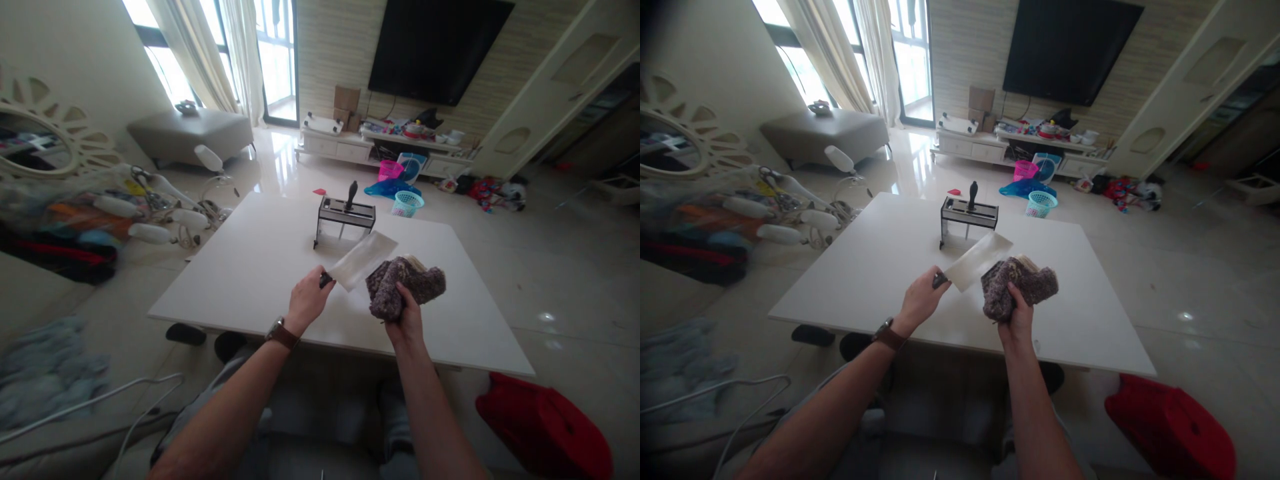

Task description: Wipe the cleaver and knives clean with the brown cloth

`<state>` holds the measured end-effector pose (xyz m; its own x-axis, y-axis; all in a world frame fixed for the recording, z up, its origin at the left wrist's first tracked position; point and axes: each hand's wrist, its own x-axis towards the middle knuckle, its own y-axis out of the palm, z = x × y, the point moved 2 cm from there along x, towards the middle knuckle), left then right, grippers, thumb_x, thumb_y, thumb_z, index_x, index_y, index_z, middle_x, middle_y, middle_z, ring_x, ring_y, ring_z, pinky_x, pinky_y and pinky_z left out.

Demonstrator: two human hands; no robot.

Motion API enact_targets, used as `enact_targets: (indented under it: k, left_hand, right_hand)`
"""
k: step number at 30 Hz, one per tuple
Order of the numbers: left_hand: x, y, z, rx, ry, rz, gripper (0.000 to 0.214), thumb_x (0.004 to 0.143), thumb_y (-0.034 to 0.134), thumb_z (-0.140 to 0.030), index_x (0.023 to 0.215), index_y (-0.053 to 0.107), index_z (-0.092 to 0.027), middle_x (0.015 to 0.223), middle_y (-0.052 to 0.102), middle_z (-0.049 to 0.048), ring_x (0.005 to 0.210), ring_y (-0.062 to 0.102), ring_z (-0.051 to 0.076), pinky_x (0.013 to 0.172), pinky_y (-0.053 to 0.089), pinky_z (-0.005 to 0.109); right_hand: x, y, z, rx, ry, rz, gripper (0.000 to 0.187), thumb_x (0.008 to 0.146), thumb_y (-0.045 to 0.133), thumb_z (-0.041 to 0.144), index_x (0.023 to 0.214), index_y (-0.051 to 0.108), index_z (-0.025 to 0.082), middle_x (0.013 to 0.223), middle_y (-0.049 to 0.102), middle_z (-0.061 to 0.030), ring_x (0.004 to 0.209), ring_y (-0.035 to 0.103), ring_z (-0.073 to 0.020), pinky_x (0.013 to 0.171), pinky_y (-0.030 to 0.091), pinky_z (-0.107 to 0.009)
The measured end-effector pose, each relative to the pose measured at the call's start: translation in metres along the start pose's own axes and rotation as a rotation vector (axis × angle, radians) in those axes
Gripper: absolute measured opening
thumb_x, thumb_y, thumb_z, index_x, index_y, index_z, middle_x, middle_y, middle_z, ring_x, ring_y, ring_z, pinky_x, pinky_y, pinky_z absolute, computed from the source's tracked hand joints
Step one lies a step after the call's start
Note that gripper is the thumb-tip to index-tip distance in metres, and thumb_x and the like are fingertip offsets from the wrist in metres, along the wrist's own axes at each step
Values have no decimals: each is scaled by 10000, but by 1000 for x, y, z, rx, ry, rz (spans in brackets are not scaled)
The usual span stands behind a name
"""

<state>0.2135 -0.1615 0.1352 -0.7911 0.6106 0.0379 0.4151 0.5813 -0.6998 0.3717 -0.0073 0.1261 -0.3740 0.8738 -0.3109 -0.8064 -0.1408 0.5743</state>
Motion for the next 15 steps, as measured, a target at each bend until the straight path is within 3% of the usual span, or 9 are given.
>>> enact_targets:
  k: [4, 8, 12, 15]
  left_hand:
    - [8, 6, 5, -554, -94, 123, 239, 888, 599, -427, 846, 563, -195, 679, 556, -22, 545, 503, 113, 526, 370, 241]
    - [0, 9, -8, -1026, -170, 377, 417, 865, 573, -573, 962, 575, -167, 651, 527, -34, 440, 451, 84, 422, 381, 224]
    - [-11, 12, -16, -1233, -251, 507, 438, 859, 560, -603, 916, 556, -168, 614, 491, -47, 410, 391, 62, 389, 370, 205]
    - [-14, 18, -19, -1201, -237, 550, 437, 866, 547, -607, 894, 548, -171, 594, 496, -48, 388, 390, 63, 372, 362, 204]
  right_hand:
    - [-3, 0, 4, 20, 23, 33, 525, 671, 825, 230, 1175, 683, 185, 1100, 767, -54, 968, 728, -202, 865, 614, -369]
    - [-5, 2, 4, 12, 22, 71, 518, 671, 829, 218, 1167, 682, 200, 1088, 770, -35, 994, 722, -202, 894, 600, -373]
    - [-8, 5, 2, -5, 32, 81, 505, 671, 832, 212, 1155, 689, 187, 1097, 769, -48, 993, 720, -214, 884, 599, -384]
    - [-10, 8, 2, -18, 45, 86, 477, 671, 833, 213, 1128, 701, 183, 1048, 775, -40, 968, 721, -215, 870, 600, -381]
